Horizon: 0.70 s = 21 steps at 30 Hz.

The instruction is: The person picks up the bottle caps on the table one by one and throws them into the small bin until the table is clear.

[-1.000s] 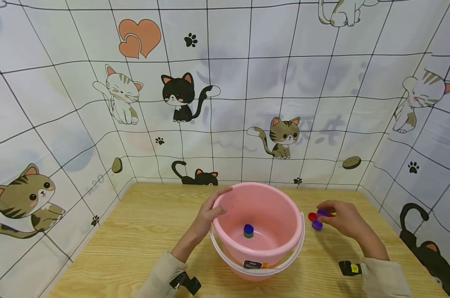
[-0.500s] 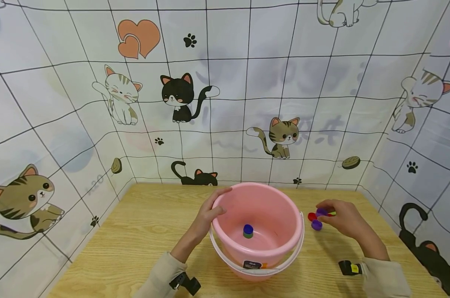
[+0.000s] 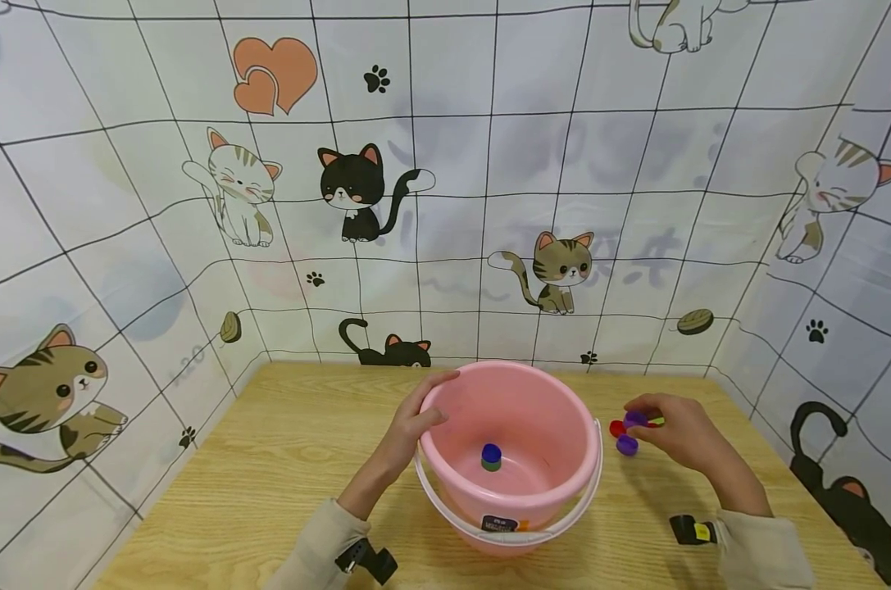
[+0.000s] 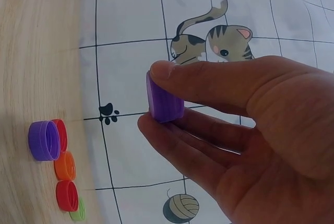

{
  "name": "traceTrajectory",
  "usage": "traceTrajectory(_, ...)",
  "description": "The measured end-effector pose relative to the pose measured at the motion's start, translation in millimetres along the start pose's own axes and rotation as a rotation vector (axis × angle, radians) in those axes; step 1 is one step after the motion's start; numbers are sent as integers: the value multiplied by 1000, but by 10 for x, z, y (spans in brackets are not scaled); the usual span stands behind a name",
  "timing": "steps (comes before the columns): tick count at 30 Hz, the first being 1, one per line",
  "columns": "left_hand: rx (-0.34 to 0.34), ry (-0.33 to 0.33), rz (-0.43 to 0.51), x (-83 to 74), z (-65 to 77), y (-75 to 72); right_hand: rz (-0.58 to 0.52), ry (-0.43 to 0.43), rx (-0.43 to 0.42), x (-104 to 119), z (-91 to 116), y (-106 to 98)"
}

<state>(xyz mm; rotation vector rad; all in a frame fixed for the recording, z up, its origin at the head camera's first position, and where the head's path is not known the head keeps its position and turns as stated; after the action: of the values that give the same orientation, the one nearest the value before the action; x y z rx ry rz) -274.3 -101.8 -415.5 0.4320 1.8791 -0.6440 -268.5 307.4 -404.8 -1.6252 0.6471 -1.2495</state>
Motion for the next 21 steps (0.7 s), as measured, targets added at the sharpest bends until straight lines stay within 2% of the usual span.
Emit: traceTrajectory(21, -5, -18, 4, 27, 2, -6, -6, -14, -6, 58, 16, -5)
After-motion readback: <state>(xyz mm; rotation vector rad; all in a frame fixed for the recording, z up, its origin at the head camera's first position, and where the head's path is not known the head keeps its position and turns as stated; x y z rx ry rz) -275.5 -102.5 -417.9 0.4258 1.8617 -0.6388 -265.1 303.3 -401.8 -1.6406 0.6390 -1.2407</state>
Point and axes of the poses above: each hand's wrist, its own z-axis away from the middle knuckle, its own y-axis out of the palm, x = y × z, the point moved 1 cm from there along -z, towards the middle knuckle, and after that the axes turned 15 degrees about x, right-handed, at the moved point
